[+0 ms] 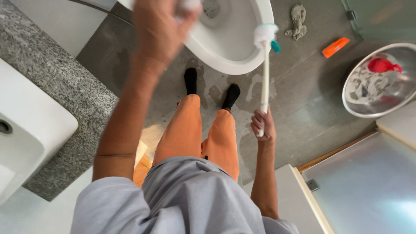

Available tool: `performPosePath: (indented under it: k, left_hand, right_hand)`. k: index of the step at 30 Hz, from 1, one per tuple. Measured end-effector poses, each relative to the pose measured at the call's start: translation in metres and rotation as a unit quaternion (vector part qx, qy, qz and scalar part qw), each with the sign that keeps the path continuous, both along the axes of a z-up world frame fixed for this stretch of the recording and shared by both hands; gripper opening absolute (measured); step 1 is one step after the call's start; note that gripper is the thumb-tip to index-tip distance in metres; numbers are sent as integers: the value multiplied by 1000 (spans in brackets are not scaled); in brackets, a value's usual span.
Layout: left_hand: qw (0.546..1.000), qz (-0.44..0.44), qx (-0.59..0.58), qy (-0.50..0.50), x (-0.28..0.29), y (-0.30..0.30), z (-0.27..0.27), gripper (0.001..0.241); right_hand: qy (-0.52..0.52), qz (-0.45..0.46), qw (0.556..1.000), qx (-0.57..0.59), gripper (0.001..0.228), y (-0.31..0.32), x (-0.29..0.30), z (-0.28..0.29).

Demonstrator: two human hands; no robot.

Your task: The person scrubs the inside of a toilet bowl with a toilet brush, moving the brush around the rim and under the rim. The person then flushes the toilet and places the brush back in its holder.

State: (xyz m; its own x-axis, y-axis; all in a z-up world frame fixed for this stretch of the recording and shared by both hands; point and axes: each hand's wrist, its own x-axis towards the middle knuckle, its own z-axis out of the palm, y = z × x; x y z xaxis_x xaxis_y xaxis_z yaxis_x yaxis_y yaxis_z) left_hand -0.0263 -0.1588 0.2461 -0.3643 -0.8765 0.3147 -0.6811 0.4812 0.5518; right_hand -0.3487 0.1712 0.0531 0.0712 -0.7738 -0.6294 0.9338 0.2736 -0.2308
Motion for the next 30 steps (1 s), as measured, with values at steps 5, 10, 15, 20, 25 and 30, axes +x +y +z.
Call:
performPosePath:
  k: [5,10,15,20,25,30]
  left_hand:
    - [998,-30,-49,-2,-81,61,-41,60]
    - [998,-46,-49,1,-133,82,-88,71]
    - [998,-43,-10,-39,-161,120,-159,79]
    - [987,-59,92,-117,-193,163,-253,96]
    - [947,-66,175,-263,-222,177,-341,107]
    - [914,-61,262,-303,-234,174,-389,103]
  right_hand:
    - [23,-54,998,-28,53,46,-49,33]
    - [40,-104,992,-56,61,61,-86,53]
    - [45,-140,987,-58,67,78,-102,63]
    - [32,-176,981,-82,68,77,-113,67]
    - [18,-172,980,-102,73,61,-124,70]
    - [53,-129,986,-87,76,41,-131,72]
